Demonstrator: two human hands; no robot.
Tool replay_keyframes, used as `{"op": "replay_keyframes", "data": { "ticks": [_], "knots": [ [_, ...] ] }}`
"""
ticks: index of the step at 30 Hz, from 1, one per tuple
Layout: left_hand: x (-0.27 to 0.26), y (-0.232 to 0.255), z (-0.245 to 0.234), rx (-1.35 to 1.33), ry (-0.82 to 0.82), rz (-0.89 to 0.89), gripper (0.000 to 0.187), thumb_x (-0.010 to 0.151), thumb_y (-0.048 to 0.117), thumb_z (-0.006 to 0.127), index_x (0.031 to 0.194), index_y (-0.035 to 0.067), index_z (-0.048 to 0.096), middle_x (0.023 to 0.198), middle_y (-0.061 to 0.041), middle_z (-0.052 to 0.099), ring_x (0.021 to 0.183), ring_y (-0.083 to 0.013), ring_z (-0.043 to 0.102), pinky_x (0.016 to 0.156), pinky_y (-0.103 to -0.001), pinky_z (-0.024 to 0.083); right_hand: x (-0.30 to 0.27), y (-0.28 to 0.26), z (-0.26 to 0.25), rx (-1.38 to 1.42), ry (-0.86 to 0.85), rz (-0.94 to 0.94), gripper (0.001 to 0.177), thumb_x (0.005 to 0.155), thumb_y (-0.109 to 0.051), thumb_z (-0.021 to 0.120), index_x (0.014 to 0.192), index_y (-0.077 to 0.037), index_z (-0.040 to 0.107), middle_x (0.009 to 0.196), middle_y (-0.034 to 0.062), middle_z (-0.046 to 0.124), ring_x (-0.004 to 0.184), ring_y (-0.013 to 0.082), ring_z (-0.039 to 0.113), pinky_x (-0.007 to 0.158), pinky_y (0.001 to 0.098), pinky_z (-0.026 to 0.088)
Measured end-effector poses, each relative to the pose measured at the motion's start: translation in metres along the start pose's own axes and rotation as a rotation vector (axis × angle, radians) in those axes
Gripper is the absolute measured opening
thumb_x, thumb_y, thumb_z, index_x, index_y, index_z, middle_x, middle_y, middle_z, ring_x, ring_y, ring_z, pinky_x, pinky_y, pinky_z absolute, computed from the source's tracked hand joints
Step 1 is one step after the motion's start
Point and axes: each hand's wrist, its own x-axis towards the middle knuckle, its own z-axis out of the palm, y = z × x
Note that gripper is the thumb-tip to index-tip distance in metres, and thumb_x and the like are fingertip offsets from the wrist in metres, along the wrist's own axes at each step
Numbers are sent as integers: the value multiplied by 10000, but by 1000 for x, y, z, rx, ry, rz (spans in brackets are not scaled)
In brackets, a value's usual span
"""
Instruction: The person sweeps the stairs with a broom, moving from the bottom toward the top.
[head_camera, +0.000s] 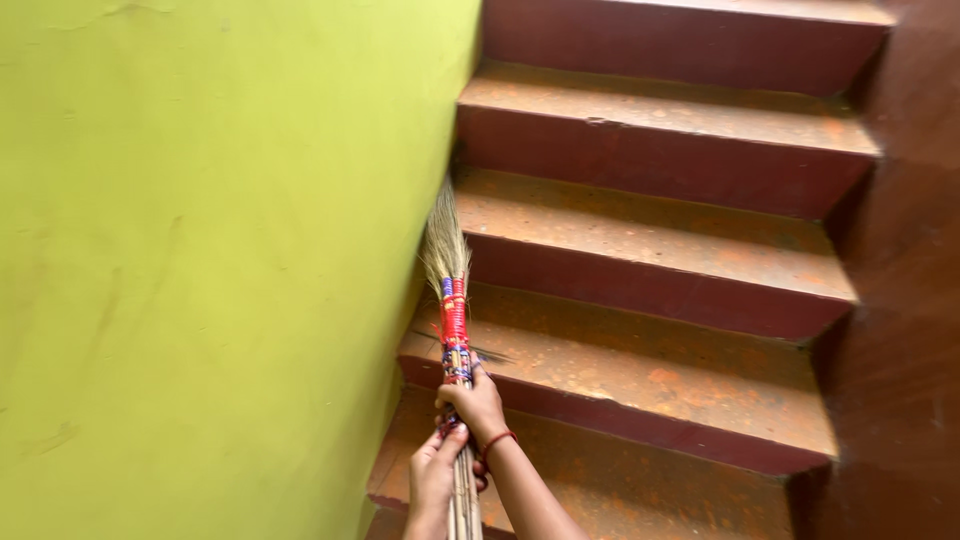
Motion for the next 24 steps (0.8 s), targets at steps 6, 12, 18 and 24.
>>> {"op": "replay_keyframes", "data": {
  "ticks": [6, 12, 18, 24],
  "knots": [
    [-10, -21, 36, 44, -130, -79, 227, 954, 186, 641, 1059, -14, 669, 622, -106, 650, 415, -180, 598, 357, -342, 505, 3, 9, -56, 130, 95, -37, 526, 694, 28, 654, 1182, -142, 555, 711, 99, 625, 498, 219, 617, 455, 371, 527],
    [-7, -49, 66, 89, -252, -165, 205, 956, 164, 665, 1070, -6, 673, 623, -112, 634, 425, -199, 620, 359, -357, 524, -2, 14, -112, 229, 210, -159, 533, 742, 16, 665, 1254, 10, 516, 731, 150, 651, 520, 238, 645, 469, 373, 559],
    [-34, -66, 103, 211, -401, -253, 205, 963, 167, 668, 1086, 5, 696, 656, -103, 662, 446, -169, 625, 373, -329, 529, -57, -10, -154, 261, 435, -129, 685, 706, 29, 608, 1258, -330, 422, 694, 136, 629, 498, 218, 607, 447, 365, 527],
    [-53, -30, 111, 288, -587, -198, 195, 978, 122, 672, 1037, -64, 669, 690, -102, 671, 476, -160, 640, 392, -304, 528, -72, -18, -152, 335, 519, -304, 414, 724, 40, 618, 1119, -3, 502, 717, 103, 565, 488, 215, 600, 411, 362, 521]
  ]
}}
